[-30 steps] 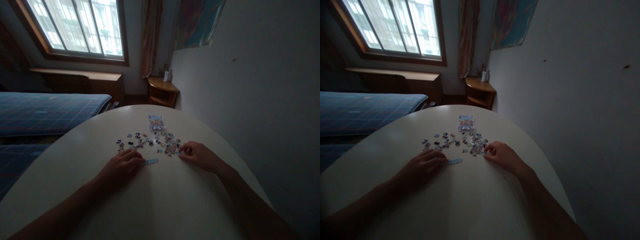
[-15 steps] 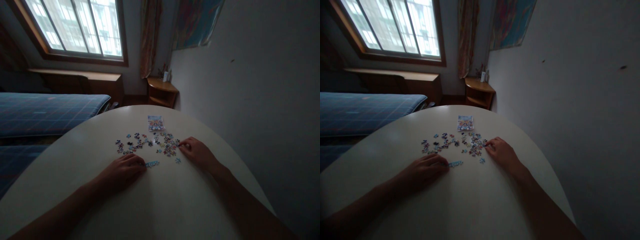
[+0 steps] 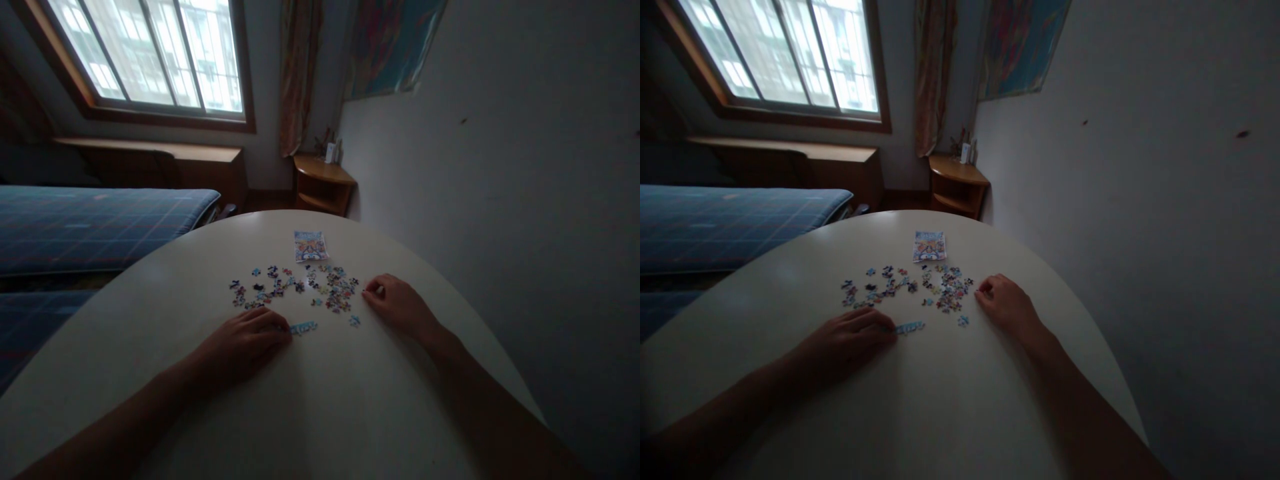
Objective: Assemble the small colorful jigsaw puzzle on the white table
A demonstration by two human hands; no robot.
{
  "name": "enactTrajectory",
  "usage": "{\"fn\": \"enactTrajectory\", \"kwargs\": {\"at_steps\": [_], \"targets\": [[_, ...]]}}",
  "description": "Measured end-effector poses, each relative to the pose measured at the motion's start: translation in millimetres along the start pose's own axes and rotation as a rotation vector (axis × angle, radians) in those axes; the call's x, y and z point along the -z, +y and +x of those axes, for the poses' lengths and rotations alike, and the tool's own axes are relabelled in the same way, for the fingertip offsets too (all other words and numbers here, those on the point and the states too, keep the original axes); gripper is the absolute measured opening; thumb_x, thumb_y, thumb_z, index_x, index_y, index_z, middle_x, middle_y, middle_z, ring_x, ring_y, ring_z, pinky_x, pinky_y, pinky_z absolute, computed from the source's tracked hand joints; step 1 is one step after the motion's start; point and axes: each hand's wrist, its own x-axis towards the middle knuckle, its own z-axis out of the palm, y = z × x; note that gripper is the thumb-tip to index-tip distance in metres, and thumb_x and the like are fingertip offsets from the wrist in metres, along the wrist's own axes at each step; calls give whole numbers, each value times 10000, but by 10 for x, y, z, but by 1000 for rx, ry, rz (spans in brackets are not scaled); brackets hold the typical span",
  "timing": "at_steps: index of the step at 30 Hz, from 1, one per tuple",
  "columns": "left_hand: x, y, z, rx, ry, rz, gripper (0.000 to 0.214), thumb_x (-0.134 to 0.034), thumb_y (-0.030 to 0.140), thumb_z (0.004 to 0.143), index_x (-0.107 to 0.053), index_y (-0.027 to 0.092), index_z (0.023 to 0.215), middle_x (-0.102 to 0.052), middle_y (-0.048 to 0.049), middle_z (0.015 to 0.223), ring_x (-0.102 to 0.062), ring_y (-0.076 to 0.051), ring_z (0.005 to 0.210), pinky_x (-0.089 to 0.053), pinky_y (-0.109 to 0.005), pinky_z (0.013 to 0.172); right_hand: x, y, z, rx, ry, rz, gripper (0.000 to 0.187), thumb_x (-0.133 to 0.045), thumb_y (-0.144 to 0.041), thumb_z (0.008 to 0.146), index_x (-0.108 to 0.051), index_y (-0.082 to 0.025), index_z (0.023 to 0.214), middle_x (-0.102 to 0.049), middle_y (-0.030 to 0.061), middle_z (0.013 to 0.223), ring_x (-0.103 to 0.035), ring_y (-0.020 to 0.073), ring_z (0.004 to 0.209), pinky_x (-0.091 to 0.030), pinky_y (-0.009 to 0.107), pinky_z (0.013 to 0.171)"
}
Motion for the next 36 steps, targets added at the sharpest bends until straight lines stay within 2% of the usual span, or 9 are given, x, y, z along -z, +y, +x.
{"fn": "enactTrajectory", "kwargs": {"at_steps": [2,4,6,9,13,18,26,32,36], "targets": [[1,-2,-3,-2,3,-1,203,-477,166,996,-652,201,1093,-663,-69,1096,-619,-175,975,-527,-300,833,-39,11,15,24,25,19,171,-564,-297,872,-698,-191,887,-706,91,929,-640,219,829,-490,340,749],[6,1,0,-8,6,-1,194,-481,166,995,-654,198,1077,-668,-67,1081,-621,-173,962,-526,-296,828,-106,10,34,101,69,35,233,-532,-299,898,-712,-193,1002,-711,102,1031,-632,247,962,-490,391,880],[15,8,8,-11,11,1,195,-479,164,996,-655,197,1072,-669,-66,1074,-623,-172,954,-525,-295,826,-192,-2,52,192,109,43,296,-519,-305,917,-702,-198,1123,-690,107,1165,-588,267,1108,-442,438,1006],[26,18,16,-9,10,1,211,-464,161,1001,-651,198,1089,-665,-68,1086,-622,-175,960,-527,-299,827,-300,-22,65,238,126,34,345,-535,-347,931,-682,-210,1212,-640,113,1287,-531,280,1222,-401,468,1066],[26,22,13,-9,4,2,217,-460,154,995,-653,196,1085,-664,-72,1091,-619,-178,963,-531,-302,819,-332,-30,63,242,108,39,305,-592,-378,910,-721,-245,1151,-645,107,1268,-533,281,1221,-400,478,1063],[33,30,19,-6,13,1,213,-468,159,995,-655,198,1091,-667,-71,1082,-620,-176,957,-535,-297,815,-301,-61,59,235,133,121,231,-665,-360,845,-747,-216,1006,-672,104,1201,-552,276,1176,-413,461,1048],[14,15,9,5,-2,-9,221,-465,165,995,-658,203,1096,-665,-80,1096,-620,-181,975,-534,-305,835,-210,-77,75,184,153,102,239,-550,-308,927,-766,-214,967,-738,77,1032,-614,243,1021,-453,410,956],[-4,0,-13,6,0,-13,220,-471,164,994,-653,209,1109,-662,-73,1101,-618,-182,980,-536,-311,836,-193,-40,97,126,264,50,206,-578,-311,920,-756,-207,926,-728,82,975,-618,251,957,-464,419,919],[13,13,4,8,-3,-12,213,-473,162,991,-660,206,1082,-664,-72,1091,-622,-176,972,-535,-296,826,-227,-46,106,142,227,35,164,-621,-293,902,-761,-208,891,-717,79,969,-612,251,940,-467,406,893]]}}
